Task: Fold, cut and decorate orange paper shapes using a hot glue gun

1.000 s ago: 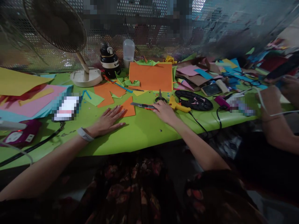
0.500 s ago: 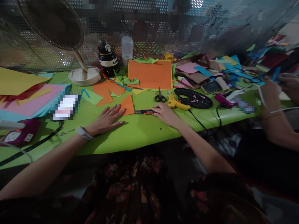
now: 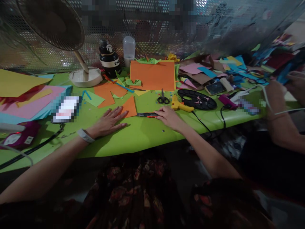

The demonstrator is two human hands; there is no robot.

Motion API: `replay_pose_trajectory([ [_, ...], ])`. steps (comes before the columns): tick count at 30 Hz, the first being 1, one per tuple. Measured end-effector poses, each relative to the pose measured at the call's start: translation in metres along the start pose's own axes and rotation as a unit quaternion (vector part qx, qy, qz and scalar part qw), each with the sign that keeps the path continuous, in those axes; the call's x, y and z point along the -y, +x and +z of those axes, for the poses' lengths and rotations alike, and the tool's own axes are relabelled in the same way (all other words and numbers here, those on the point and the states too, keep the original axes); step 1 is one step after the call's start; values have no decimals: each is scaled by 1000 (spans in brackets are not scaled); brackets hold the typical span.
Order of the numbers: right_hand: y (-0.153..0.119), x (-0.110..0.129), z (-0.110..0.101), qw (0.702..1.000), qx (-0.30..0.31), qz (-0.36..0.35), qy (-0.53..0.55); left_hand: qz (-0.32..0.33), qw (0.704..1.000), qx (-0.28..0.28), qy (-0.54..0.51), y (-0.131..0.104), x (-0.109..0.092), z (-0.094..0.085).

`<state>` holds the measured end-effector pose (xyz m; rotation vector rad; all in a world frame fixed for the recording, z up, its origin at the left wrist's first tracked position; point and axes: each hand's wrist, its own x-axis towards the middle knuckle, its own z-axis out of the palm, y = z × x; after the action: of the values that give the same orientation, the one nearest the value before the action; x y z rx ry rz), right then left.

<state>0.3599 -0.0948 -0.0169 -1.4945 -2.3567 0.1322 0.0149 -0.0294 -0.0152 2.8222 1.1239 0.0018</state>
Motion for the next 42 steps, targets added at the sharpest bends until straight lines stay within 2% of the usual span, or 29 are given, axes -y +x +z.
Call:
replay_pose_trajectory([
  [21,-1,22,7,1000,-6,3,19,8,1000,-4,-12,0,1,1],
  [27,7,34,11,1000,-7,1,6,1,1000,-2,-10,0,-1,0],
  [34,6,35,10,1000,-1,-11,19,5,1000,-6,-14,-1,-1,1],
  [42,14,52,14,1000,0,-17,17,-4,1000,-12,-24,0,2,6],
])
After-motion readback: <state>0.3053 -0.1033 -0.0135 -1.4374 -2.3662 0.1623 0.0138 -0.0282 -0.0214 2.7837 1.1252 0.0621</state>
